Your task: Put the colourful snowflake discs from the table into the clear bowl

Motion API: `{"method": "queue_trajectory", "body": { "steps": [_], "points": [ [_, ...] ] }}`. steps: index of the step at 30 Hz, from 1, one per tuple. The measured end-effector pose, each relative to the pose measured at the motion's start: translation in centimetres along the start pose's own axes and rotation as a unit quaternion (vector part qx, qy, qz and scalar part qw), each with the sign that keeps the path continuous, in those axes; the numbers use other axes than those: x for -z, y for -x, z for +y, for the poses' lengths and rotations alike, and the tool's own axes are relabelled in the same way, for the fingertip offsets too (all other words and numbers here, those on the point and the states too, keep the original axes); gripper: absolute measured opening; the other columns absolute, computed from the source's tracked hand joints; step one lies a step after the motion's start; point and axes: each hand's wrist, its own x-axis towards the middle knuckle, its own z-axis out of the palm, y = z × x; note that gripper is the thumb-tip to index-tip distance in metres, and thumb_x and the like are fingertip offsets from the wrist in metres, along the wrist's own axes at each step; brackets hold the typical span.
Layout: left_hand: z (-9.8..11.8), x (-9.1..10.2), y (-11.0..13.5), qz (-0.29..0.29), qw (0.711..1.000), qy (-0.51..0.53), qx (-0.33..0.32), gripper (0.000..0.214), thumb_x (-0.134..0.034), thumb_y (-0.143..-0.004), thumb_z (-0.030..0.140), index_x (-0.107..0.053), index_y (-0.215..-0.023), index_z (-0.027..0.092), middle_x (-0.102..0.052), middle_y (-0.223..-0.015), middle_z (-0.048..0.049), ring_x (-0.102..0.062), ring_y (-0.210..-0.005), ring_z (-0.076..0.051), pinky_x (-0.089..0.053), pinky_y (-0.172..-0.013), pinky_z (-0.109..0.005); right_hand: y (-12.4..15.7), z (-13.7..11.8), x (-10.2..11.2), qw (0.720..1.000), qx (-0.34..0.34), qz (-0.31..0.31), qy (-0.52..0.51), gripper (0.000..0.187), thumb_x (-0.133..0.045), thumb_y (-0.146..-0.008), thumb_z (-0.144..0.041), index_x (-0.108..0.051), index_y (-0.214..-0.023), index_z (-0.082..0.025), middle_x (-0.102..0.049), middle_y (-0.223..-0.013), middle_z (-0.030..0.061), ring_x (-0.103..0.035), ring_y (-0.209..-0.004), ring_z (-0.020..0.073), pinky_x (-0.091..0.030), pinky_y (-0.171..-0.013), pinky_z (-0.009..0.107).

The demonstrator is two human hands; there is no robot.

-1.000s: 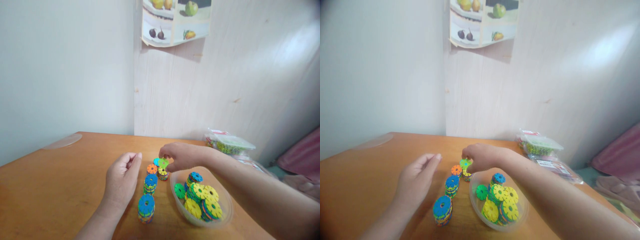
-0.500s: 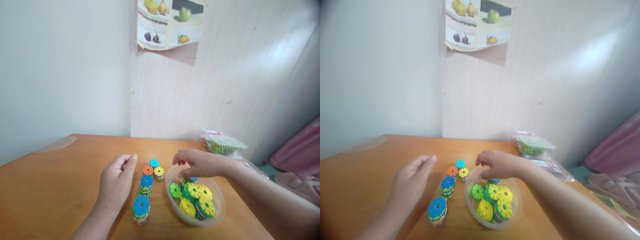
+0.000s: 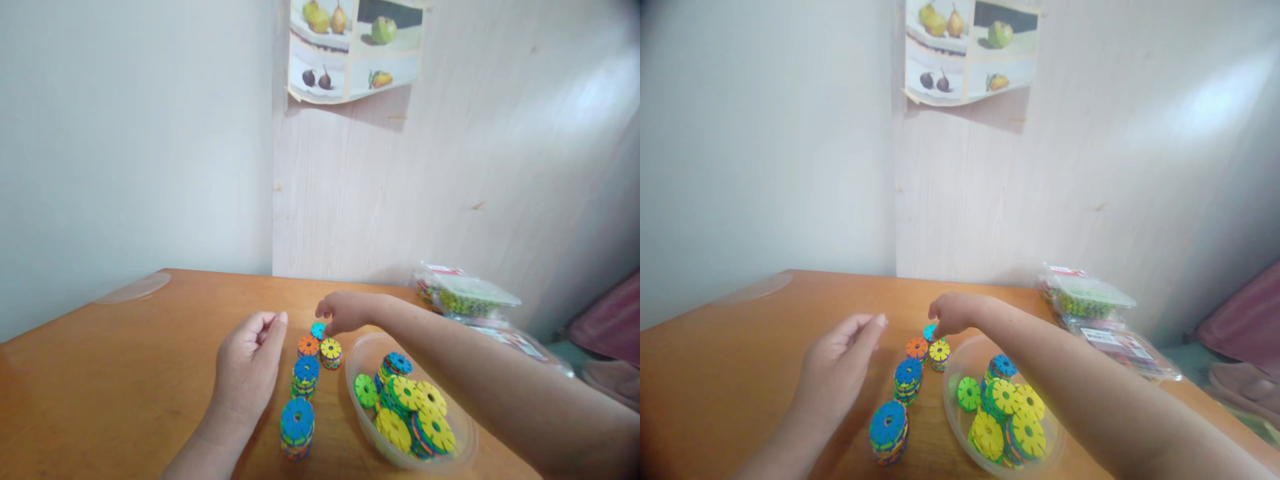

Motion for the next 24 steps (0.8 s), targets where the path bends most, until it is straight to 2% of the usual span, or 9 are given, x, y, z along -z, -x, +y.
{"method": "queue_trajectory", "body": {
  "steps": [3, 8, 14, 17, 20, 22, 24],
  "points": [
    [0.0, 0.0, 0.1, 0.000, 1.000, 0.004, -0.005, 0.035, -0.054, -0.088, 0.051, -0.063, -0.075, 0.019, -0.057, -0.061, 0.0034, -0.052, -0.061, -0.013, -0.038, -0.058, -0.022, -1.1, -0.5, -0.3, 1.000, -0.004, -0.026, 0.015, 0.061, -0.070, -0.072, -0.051, -0.065, -0.123, -0.019, -0.069, -0.117, 0.0099, -0.064, -0.100, 0.0245, -0.047, -0.076, 0.029],
    [0.1, 0.0, 0.1, 0.002, 1.000, 0.005, -0.011, 0.035, -0.053, -0.088, 0.050, -0.062, -0.074, 0.019, -0.054, -0.061, 0.0037, -0.050, -0.061, -0.013, -0.037, -0.057, -0.022, -1.6, -0.9, -0.5, 0.998, -0.004, -0.038, 0.045, 0.048, -0.068, -0.073, -0.046, -0.069, -0.113, -0.019, -0.072, -0.107, 0.0079, -0.065, -0.092, 0.0230, -0.043, -0.065, 0.027],
    [0.2, 0.0, 0.0, -0.002, 1.000, -0.008, -0.007, 0.036, -0.054, -0.088, 0.050, -0.062, -0.072, 0.019, -0.052, -0.057, 0.0042, -0.048, -0.057, -0.012, -0.036, -0.055, -0.022, -1.2, -0.3, -0.4, 0.999, 0.004, -0.015, 0.039, 0.043, -0.067, -0.072, -0.044, -0.069, -0.107, -0.018, -0.071, -0.104, 0.0075, -0.064, -0.086, 0.0209, -0.041, -0.061, 0.026],
    [0.1, 0.1, 0.0, -0.004, 1.000, -0.007, -0.003, 0.035, -0.054, -0.088, 0.050, -0.064, -0.076, 0.019, -0.056, -0.061, 0.0037, -0.051, -0.060, -0.012, -0.038, -0.057, -0.021, 0.6, 0.0, 0.3, 1.000, 0.009, 0.024, 0.016, 0.042, -0.068, -0.071, -0.040, -0.067, -0.107, -0.017, -0.070, -0.102, 0.0080, -0.062, -0.084, 0.0197, -0.041, -0.061, 0.025],
    [0.2, 0.1, 0.0, -0.007, 1.000, -0.003, -0.002, 0.035, -0.055, -0.087, 0.051, -0.064, -0.077, 0.019, -0.060, -0.063, 0.0032, -0.054, -0.062, -0.013, -0.038, -0.058, -0.022, 3.8, -0.1, 1.4, 0.998, 0.021, 0.056, -0.029, 0.041, -0.067, -0.072, -0.036, -0.065, -0.108, -0.017, -0.069, -0.100, 0.0068, -0.061, -0.081, 0.0178, -0.042, -0.061, 0.025],
    [0.3, 0.1, 0.0, -0.006, 1.000, -0.002, -0.003, 0.035, -0.055, -0.087, 0.051, -0.064, -0.076, 0.018, -0.060, -0.062, 0.0033, -0.054, -0.061, -0.014, -0.038, -0.057, -0.022, 6.3, -0.3, 1.8, 0.996, 0.029, 0.060, -0.062, 0.041, -0.067, -0.073, -0.033, -0.063, -0.111, -0.019, -0.068, -0.099, 0.0055, -0.060, -0.081, 0.0167, -0.043, -0.063, 0.025],
    [0.4, 0.1, 0.0, -0.005, 1.000, -0.003, -0.005, 0.036, -0.055, -0.087, 0.051, -0.063, -0.075, 0.019, -0.058, -0.061, 0.0036, -0.053, -0.061, -0.014, -0.038, -0.057, -0.022, 8.6, -0.6, 1.7, 0.995, 0.028, 0.058, -0.078, 0.035, -0.067, -0.074, -0.033, -0.064, -0.106, -0.020, -0.068, -0.097, 0.0041, -0.060, -0.082, 0.0167, -0.044, -0.066, 0.025]
  ]
}}
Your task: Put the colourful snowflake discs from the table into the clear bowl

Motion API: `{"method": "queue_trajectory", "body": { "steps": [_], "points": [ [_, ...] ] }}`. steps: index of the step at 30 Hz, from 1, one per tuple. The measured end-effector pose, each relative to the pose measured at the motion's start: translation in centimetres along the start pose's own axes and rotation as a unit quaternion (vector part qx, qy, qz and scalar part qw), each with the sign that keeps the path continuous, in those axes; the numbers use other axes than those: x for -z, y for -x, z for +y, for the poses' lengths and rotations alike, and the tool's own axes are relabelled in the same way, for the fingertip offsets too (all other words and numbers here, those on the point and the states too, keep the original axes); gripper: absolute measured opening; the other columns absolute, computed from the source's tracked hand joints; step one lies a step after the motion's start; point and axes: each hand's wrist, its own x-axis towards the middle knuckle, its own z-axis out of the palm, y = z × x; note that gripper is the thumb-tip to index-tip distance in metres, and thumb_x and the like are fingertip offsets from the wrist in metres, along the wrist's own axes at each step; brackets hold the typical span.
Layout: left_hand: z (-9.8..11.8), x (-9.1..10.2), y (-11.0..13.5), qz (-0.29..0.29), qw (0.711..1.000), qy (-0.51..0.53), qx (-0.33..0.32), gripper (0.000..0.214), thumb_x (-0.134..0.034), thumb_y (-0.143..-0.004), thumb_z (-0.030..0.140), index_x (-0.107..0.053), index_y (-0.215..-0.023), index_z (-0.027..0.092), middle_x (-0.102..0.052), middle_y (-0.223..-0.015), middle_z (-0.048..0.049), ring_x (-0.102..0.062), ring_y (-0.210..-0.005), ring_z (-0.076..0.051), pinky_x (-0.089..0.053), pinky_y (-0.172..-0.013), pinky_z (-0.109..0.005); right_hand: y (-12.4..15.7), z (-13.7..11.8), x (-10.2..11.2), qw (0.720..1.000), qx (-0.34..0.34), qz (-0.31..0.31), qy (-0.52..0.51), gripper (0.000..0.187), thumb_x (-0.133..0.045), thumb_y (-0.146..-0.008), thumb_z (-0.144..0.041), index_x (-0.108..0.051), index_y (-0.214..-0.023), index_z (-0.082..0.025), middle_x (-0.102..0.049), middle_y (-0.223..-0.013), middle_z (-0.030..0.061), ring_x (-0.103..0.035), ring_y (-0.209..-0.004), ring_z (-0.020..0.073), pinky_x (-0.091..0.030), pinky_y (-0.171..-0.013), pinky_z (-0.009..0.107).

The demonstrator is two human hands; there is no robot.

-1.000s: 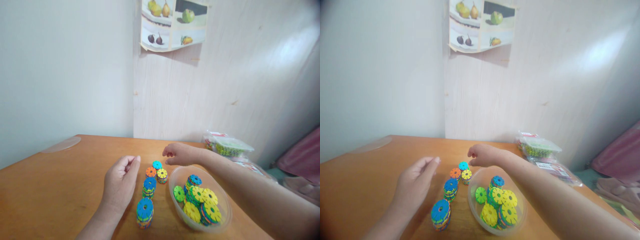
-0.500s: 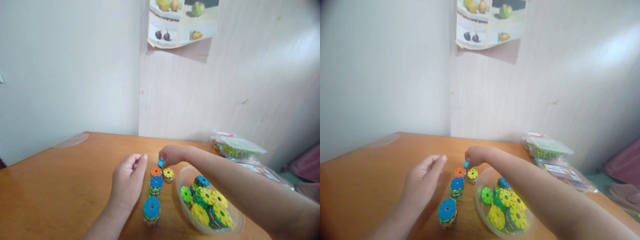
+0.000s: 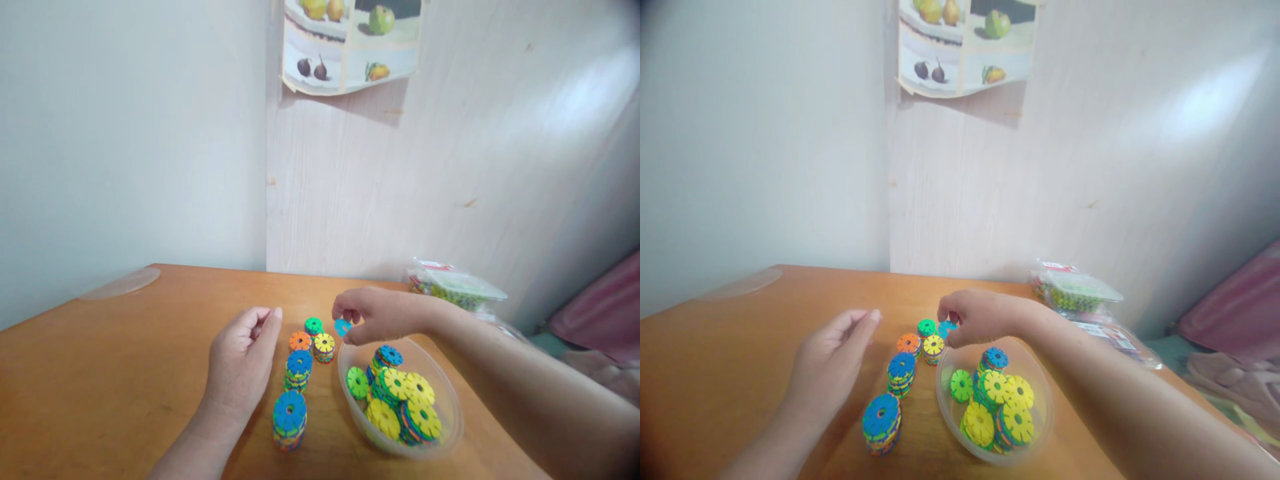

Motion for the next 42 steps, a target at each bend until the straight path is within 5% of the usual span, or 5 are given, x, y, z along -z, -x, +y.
{"method": "queue_trajectory", "body": {
  "steps": [10, 19, 30, 37, 42],
  "points": [
    [0.0, 0.0, 0.0, 0.003, 1.000, -0.010, 0.005, 0.036, -0.054, -0.087, 0.052, -0.064, -0.076, 0.019, -0.060, -0.063, 0.0030, -0.054, -0.062, -0.014, -0.039, -0.058, -0.022, 3.9, 0.4, -1.5, 0.999, -0.038, -0.013, -0.014, 0.042, -0.070, -0.073, -0.040, -0.065, -0.110, -0.020, -0.068, -0.100, 0.0055, -0.062, -0.083, 0.0189, -0.046, -0.069, 0.028],
    [0.1, 0.0, 0.0, 0.002, 1.000, 0.005, 0.001, 0.036, -0.054, -0.086, 0.051, -0.064, -0.075, 0.019, -0.059, -0.060, 0.0027, -0.053, -0.060, -0.014, -0.040, -0.057, -0.022, -1.4, 1.4, -1.3, 0.998, -0.046, 0.034, 0.011, 0.036, -0.064, -0.077, -0.031, -0.067, -0.110, -0.018, -0.071, -0.103, 0.0072, -0.064, -0.084, 0.0184, -0.047, -0.070, 0.027],
    [-0.1, 0.0, -0.1, 0.004, 1.000, 0.010, 0.003, 0.037, -0.054, -0.087, 0.052, -0.062, -0.073, 0.019, -0.053, -0.059, 0.0036, -0.050, -0.059, -0.013, -0.038, -0.056, -0.022, -8.9, 0.9, -2.6, 0.989, -0.035, -0.098, 0.106, 0.052, -0.068, -0.073, -0.045, -0.069, -0.119, -0.019, -0.068, -0.121, 0.0116, -0.065, -0.100, 0.0257, -0.049, -0.078, 0.033],
    [-0.1, 0.0, -0.1, -0.001, 1.000, 0.005, -0.001, 0.037, -0.054, -0.087, 0.052, -0.062, -0.073, 0.019, -0.054, -0.058, 0.0036, -0.050, -0.058, -0.013, -0.037, -0.055, -0.022, -9.4, 1.2, -2.8, 0.991, -0.021, -0.077, 0.110, 0.051, -0.069, -0.072, -0.048, -0.070, -0.113, -0.018, -0.073, -0.105, 0.0103, -0.066, -0.089, 0.0237, -0.046, -0.068, 0.029],
    [0.0, 0.0, 0.1, -0.002, 1.000, 0.004, 0.004, 0.036, -0.054, -0.087, 0.052, -0.063, -0.076, 0.019, -0.059, -0.062, 0.0034, -0.053, -0.061, -0.013, -0.039, -0.058, -0.022, -5.8, 1.4, -1.4, 0.998, -0.017, -0.005, 0.068, 0.045, -0.068, -0.072, -0.038, -0.066, -0.113, -0.018, -0.070, -0.106, 0.0085, -0.063, -0.088, 0.0206, -0.044, -0.066, 0.026]
  ]
}}
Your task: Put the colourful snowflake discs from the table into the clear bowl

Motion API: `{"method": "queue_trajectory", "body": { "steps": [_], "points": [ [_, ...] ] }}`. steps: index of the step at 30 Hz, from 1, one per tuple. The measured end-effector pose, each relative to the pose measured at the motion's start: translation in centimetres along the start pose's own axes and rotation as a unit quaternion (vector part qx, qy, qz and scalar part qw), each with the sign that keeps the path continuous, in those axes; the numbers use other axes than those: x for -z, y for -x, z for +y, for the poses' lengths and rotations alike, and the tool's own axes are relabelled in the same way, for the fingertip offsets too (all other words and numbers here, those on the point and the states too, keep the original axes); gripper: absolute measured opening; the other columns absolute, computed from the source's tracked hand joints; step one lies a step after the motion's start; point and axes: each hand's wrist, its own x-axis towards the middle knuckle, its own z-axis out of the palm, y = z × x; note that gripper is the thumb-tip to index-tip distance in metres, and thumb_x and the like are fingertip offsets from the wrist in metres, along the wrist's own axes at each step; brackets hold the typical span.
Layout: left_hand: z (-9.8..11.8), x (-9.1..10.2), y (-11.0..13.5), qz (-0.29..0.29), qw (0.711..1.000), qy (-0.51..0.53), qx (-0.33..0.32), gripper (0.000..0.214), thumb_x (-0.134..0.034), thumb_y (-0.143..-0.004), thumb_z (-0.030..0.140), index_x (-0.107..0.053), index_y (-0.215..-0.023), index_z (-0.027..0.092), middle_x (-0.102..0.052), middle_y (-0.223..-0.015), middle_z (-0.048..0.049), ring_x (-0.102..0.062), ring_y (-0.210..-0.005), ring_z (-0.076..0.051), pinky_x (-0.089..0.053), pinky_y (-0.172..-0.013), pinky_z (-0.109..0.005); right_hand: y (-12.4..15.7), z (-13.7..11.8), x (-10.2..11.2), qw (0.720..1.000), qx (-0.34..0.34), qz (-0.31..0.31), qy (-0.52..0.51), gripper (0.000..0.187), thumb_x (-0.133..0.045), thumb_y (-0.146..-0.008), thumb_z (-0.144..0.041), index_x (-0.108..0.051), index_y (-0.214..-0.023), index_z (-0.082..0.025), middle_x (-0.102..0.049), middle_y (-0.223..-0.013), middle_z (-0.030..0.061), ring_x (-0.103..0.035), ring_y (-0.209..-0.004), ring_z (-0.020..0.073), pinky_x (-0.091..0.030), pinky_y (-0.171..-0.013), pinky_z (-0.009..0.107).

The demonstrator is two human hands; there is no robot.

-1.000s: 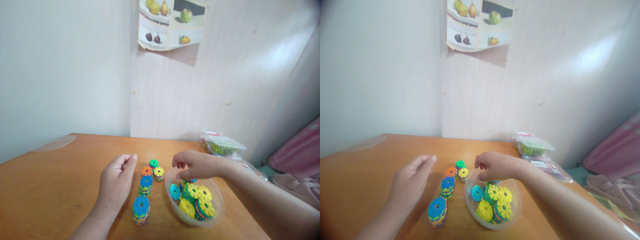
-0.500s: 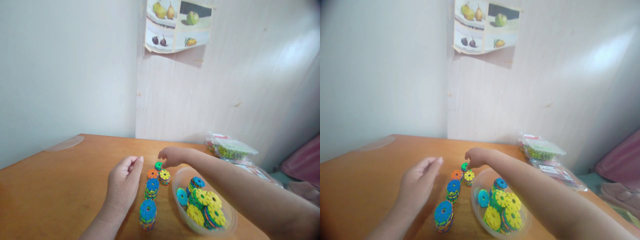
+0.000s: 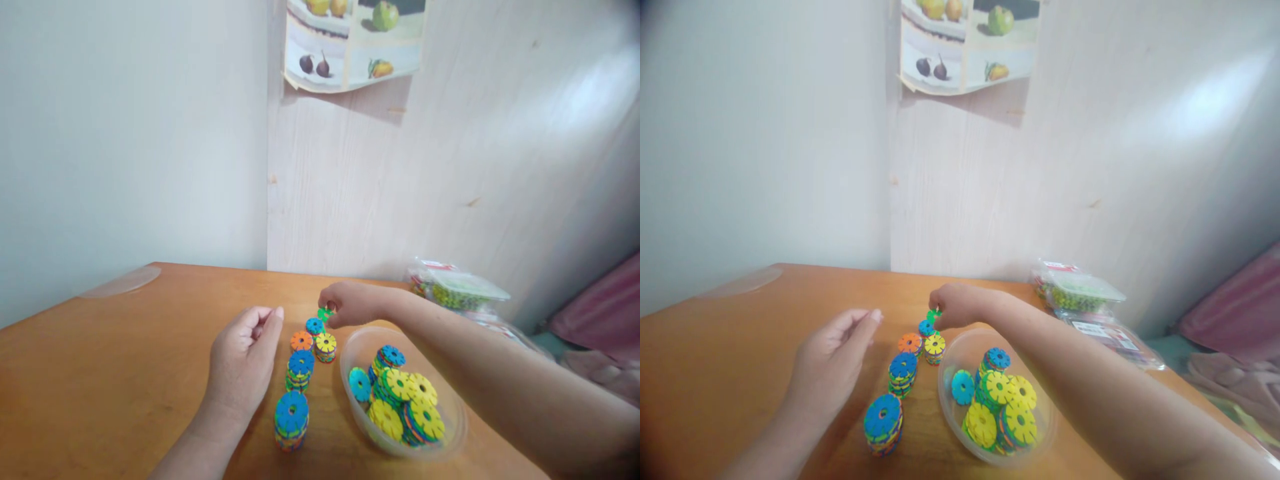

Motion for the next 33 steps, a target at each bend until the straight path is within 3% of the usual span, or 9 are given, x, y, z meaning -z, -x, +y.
{"method": "queue_trajectory", "body": {
  "steps": [4, 9, 14, 21, 28, 33],
  "points": [
    [0.1, 0.0, 0.1, -0.003, 1.000, -0.017, 0.010, 0.037, -0.054, -0.086, 0.053, -0.063, -0.075, 0.019, -0.058, -0.061, 0.0039, -0.053, -0.061, -0.014, -0.039, -0.058, -0.022, 4.8, -0.4, 1.2, 0.998, 0.004, 0.032, -0.049, 0.038, -0.066, -0.075, -0.037, -0.065, -0.108, -0.018, -0.069, -0.100, 0.0066, -0.061, -0.084, 0.0178, -0.044, -0.067, 0.026],
    [0.1, 0.0, 0.0, -0.012, 0.999, -0.031, 0.011, 0.038, -0.054, -0.085, 0.056, -0.064, -0.078, 0.020, -0.063, -0.067, 0.0028, -0.056, -0.063, -0.015, -0.039, -0.059, -0.024, 9.1, -0.5, 0.6, 0.997, -0.015, 0.030, -0.065, 0.037, -0.067, -0.075, -0.043, -0.066, -0.106, -0.021, -0.069, -0.097, 0.0053, -0.062, -0.082, 0.0187, -0.045, -0.069, 0.028],
    [0.0, 0.1, -0.1, -0.005, 0.999, -0.042, 0.017, 0.039, -0.054, -0.084, 0.057, -0.065, -0.080, 0.020, -0.066, -0.071, 0.0017, -0.058, -0.065, -0.016, -0.038, -0.058, -0.024, 10.4, -0.3, -0.1, 0.998, 0.008, 0.015, -0.057, 0.045, -0.065, -0.077, -0.046, -0.065, -0.115, -0.022, -0.068, -0.106, 0.0081, -0.062, -0.090, 0.0215, -0.047, -0.074, 0.030],
    [0.1, 0.3, -0.1, -0.004, 0.998, -0.053, 0.019, 0.040, -0.053, -0.083, 0.057, -0.065, -0.080, 0.020, -0.064, -0.067, 0.0021, -0.057, -0.065, -0.016, -0.039, -0.059, -0.024, 10.7, -0.7, 0.3, 0.998, 0.006, 0.037, -0.045, 0.035, -0.057, -0.080, -0.023, -0.069, -0.113, -0.022, -0.071, -0.103, 0.0061, -0.063, -0.087, 0.0189, -0.045, -0.074, 0.028],
    [0.1, 0.3, -0.2, -0.006, 0.998, -0.056, 0.020, 0.038, -0.053, -0.084, 0.056, -0.065, -0.081, 0.020, -0.062, -0.064, 0.0030, -0.056, -0.064, -0.016, -0.039, -0.060, -0.024, 9.9, -2.9, 1.2, 0.987, 0.051, -0.147, 0.035, 0.041, -0.051, -0.080, -0.016, -0.074, -0.111, -0.032, -0.076, -0.097, -0.0008, -0.065, -0.076, 0.0160, -0.039, -0.064, 0.026],
    [0.3, 0.3, -0.3, -0.001, 0.998, -0.061, 0.025, 0.038, -0.053, -0.084, 0.056, -0.065, -0.079, 0.020, -0.062, -0.064, 0.0027, -0.057, -0.064, -0.016, -0.040, -0.062, -0.024, 8.1, -4.8, 1.3, 0.967, 0.072, -0.222, 0.102, 0.046, -0.057, -0.077, -0.012, -0.074, -0.111, -0.039, -0.077, -0.094, -0.0048, -0.062, -0.065, 0.0147, -0.034, -0.054, 0.025]
  ]
}}
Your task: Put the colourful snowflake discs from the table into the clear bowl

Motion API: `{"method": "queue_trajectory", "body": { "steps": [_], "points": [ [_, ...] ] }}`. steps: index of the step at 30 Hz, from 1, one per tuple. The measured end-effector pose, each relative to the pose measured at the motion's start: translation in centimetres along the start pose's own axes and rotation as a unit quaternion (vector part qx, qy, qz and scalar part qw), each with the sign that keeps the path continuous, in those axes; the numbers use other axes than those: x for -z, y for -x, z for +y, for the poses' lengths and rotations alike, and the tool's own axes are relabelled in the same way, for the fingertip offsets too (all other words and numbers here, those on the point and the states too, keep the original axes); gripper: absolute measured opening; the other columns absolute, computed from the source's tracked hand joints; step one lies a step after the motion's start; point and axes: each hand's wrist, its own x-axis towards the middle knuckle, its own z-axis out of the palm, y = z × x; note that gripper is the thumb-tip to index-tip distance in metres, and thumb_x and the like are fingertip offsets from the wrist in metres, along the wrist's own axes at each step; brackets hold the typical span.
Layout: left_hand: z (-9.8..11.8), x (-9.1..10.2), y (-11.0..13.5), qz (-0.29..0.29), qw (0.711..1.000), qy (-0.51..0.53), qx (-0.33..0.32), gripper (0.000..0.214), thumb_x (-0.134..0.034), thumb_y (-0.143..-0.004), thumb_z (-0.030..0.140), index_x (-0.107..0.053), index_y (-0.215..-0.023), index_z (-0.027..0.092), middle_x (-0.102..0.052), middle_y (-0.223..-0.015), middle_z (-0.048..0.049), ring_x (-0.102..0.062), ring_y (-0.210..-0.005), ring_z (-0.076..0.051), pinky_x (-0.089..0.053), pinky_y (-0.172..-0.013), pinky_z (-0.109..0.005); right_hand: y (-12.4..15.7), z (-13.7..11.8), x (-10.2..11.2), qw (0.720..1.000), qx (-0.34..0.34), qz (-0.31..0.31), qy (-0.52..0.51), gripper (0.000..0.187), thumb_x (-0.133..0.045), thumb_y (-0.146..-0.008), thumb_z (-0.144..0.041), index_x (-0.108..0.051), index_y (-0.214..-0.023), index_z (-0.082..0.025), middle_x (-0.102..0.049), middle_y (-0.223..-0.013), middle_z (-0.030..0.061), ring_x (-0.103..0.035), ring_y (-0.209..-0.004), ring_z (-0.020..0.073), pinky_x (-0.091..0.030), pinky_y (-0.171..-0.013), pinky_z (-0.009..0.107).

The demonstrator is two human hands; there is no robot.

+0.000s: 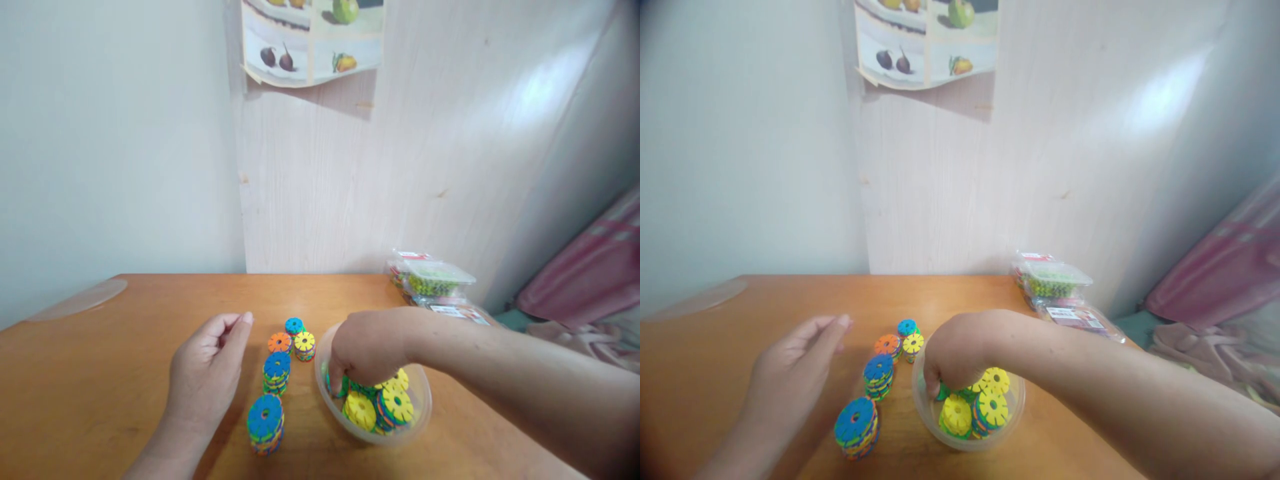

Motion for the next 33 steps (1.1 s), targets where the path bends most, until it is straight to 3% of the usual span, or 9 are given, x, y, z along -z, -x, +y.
{"method": "queue_trajectory", "body": {
  "steps": [7, 15, 17, 20, 23, 27, 30, 33],
  "points": [
    [-0.4, -0.2, -0.2, 0.002, 1.000, 0.003, 0.001, 0.040, -0.053, -0.083, 0.058, -0.065, -0.081, 0.020, -0.063, -0.067, 0.0026, -0.057, -0.066, -0.016, -0.040, -0.061, -0.024, -1.9, -0.2, -0.6, 1.000, 0.003, -0.009, -0.012, 0.047, -0.063, -0.067, -0.006, -0.078, -0.094, -0.042, -0.077, -0.089, -0.0097, -0.060, -0.056, 0.0124, -0.035, -0.053, 0.025],
    [-0.4, -0.1, 0.1, -0.003, 1.000, 0.003, 0.001, 0.039, -0.053, -0.083, 0.058, -0.065, -0.079, 0.020, -0.063, -0.067, 0.0025, -0.058, -0.067, -0.016, -0.040, -0.062, -0.024, -1.2, 0.6, -0.6, 1.000, -0.013, 0.023, 0.006, 0.044, -0.064, -0.071, -0.011, -0.076, -0.105, -0.038, -0.078, -0.091, -0.0033, -0.064, -0.063, 0.0152, -0.035, -0.053, 0.025],
    [-0.3, -0.1, 0.0, -0.002, 1.000, 0.005, 0.001, 0.039, -0.053, -0.083, 0.057, -0.064, -0.079, 0.020, -0.063, -0.068, 0.0024, -0.057, -0.067, -0.016, -0.040, -0.062, -0.024, -0.1, 1.0, -0.5, 0.998, -0.015, 0.055, -0.010, 0.042, -0.059, -0.077, -0.014, -0.074, -0.110, -0.035, -0.077, -0.095, -0.0004, -0.066, -0.071, 0.0173, -0.039, -0.057, 0.026],
    [-0.3, -0.1, -0.1, 0.001, 1.000, 0.011, 0.000, 0.039, -0.053, -0.083, 0.057, -0.065, -0.079, 0.020, -0.062, -0.066, 0.0024, -0.057, -0.067, -0.017, -0.040, -0.063, -0.024, 1.8, 1.8, -1.3, 0.978, -0.029, 0.184, -0.091, 0.038, -0.049, -0.086, -0.019, -0.072, -0.115, -0.029, -0.076, -0.101, 0.0026, -0.068, -0.084, 0.0183, -0.046, -0.070, 0.027],
    [-0.4, -0.1, -0.1, 0.003, 1.000, 0.011, 0.003, 0.040, -0.053, -0.082, 0.058, -0.065, -0.079, 0.020, -0.062, -0.066, 0.0023, -0.057, -0.067, -0.017, -0.040, -0.063, -0.024, 3.5, 3.0, -3.9, 0.908, -0.068, 0.351, -0.217, 0.035, -0.046, -0.091, -0.024, -0.069, -0.117, -0.024, -0.074, -0.106, 0.0036, -0.066, -0.092, 0.0173, -0.047, -0.081, 0.028],
    [-0.3, -0.1, -0.1, -0.004, 1.000, 0.006, 0.005, 0.040, -0.053, -0.082, 0.058, -0.064, -0.078, 0.020, -0.061, -0.065, 0.0021, -0.056, -0.066, -0.017, -0.040, -0.060, -0.024, 4.5, 4.5, -8.8, 0.753, -0.206, 0.531, -0.329, 0.032, -0.048, -0.092, -0.041, -0.069, -0.103, -0.020, -0.069, -0.085, 0.0022, -0.060, -0.076, 0.0153, -0.046, -0.069, 0.026],
    [-0.2, 0.0, -0.1, -0.011, 1.000, -0.004, 0.005, 0.041, -0.052, -0.082, 0.059, -0.064, -0.078, 0.020, -0.060, -0.064, 0.0022, -0.055, -0.065, -0.017, -0.039, -0.058, -0.024, 4.2, 5.3, -12.4, 0.657, -0.271, 0.587, -0.388, 0.036, -0.047, -0.092, -0.047, -0.066, -0.089, -0.018, -0.053, -0.061, -0.0022, -0.049, -0.060, 0.0131, -0.039, -0.056, 0.025],
    [-0.2, -0.1, -0.1, -0.024, 1.000, -0.019, 0.000, 0.042, -0.052, -0.082, 0.060, -0.064, -0.078, 0.020, -0.061, -0.065, 0.0021, -0.055, -0.066, -0.017, -0.039, -0.059, -0.024, 3.4, 5.9, -15.0, 0.605, -0.289, 0.610, -0.422, 0.036, -0.049, -0.090, -0.049, -0.062, -0.078, -0.018, -0.047, -0.057, -0.0037, -0.044, -0.055, 0.0125, -0.036, -0.053, 0.025]
  ]
}}
